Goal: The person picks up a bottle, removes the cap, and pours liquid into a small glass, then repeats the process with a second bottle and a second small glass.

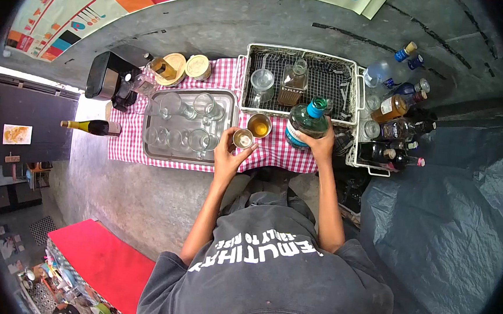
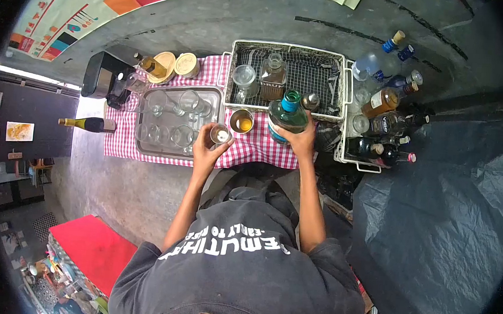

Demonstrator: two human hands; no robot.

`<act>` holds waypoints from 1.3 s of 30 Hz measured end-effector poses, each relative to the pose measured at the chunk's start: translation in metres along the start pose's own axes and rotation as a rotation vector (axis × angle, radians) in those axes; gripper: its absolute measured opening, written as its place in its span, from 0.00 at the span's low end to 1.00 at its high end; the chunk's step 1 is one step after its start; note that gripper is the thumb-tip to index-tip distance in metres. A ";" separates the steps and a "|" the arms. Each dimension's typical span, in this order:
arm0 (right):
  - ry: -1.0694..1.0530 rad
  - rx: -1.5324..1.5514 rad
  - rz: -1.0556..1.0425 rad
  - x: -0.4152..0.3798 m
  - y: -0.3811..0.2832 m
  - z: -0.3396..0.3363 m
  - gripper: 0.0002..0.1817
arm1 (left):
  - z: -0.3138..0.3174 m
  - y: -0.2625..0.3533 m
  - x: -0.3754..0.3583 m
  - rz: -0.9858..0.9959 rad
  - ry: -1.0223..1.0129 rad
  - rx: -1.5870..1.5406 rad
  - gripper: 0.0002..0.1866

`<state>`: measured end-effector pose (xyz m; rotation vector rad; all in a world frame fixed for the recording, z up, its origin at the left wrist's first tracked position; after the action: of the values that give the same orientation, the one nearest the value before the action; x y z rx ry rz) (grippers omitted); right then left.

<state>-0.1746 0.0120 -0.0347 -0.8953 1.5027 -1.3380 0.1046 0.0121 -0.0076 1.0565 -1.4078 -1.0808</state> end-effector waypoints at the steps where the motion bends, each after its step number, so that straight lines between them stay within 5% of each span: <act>1: -0.004 0.003 -0.001 0.002 0.004 0.000 0.31 | 0.000 0.002 0.001 0.018 -0.009 0.028 0.27; 29: -0.225 -0.078 0.025 0.018 0.032 0.001 0.34 | 0.011 -0.017 -0.003 -0.004 -0.072 0.004 0.28; 34: -0.151 -0.229 0.011 0.013 0.033 -0.002 0.46 | 0.016 -0.025 0.000 0.026 -0.047 -0.036 0.27; 39: -0.006 -0.336 -0.050 -0.002 0.028 -0.006 0.45 | 0.025 -0.023 0.004 0.010 -0.067 -0.085 0.29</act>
<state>-0.1781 0.0199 -0.0625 -1.1519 1.7408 -1.1330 0.0806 0.0049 -0.0310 0.9588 -1.4066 -1.1677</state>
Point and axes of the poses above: each hand's wrist, its own x-axis towards the middle knuckle, its own z-axis out of the palm, y = z × x, the point moved 8 cm from there along x, towards the middle knuckle, and after that the axes turned 14 degrees about z, right-handed, at the moved point
